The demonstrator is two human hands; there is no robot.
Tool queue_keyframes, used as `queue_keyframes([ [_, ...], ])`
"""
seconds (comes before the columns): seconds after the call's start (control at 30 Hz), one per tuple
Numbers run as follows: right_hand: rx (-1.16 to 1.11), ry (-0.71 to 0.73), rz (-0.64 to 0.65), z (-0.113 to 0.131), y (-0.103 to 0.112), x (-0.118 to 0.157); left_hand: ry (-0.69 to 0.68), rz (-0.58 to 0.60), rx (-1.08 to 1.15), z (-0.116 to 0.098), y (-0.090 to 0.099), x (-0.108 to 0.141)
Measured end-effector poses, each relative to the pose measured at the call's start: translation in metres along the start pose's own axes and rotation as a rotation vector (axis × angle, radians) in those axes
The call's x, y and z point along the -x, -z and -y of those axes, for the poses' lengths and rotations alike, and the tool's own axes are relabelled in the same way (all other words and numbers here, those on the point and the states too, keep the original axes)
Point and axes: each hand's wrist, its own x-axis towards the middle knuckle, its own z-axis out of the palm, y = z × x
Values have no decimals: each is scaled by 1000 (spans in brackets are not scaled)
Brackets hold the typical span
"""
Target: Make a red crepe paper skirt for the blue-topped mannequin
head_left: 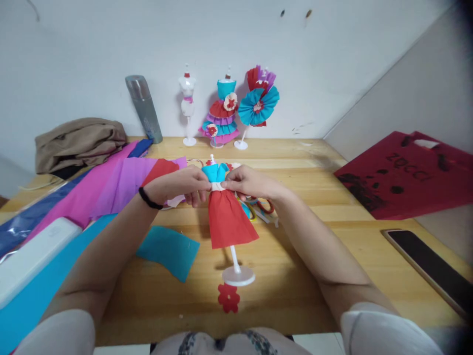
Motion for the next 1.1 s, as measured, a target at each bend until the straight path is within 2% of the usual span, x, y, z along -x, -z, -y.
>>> queue_keyframes([
  [0.13, -104, 101, -178, 19, 3, 18, -142, -244, 43, -15, -5, 15],
  [0.27, -143, 183, -335, 30, -2, 26, -286, -417, 292, -14, -15, 10],
  [0.33, -142, 224, -409, 30, -6, 25, -337, -436, 395, -11, -19, 6],
  [0.47, -81, 285, -497, 26, -10, 21, -401, -394, 468, -9, -21, 2],
  [0.63, -8, 337, -509, 27, -10, 23, -444, -378, 507, -5, -22, -1],
  [0.77, -20, 396, -463, 26, -6, 24, -488, -456, 505, -3, -23, -4],
  [0.93, -41, 472, -526, 20, -3, 21, -574, -540, 502, -7, -29, -4],
  [1.1, -68, 444, -560, 16, -3, 15, -623, -628, 421, -8, -32, -7],
])
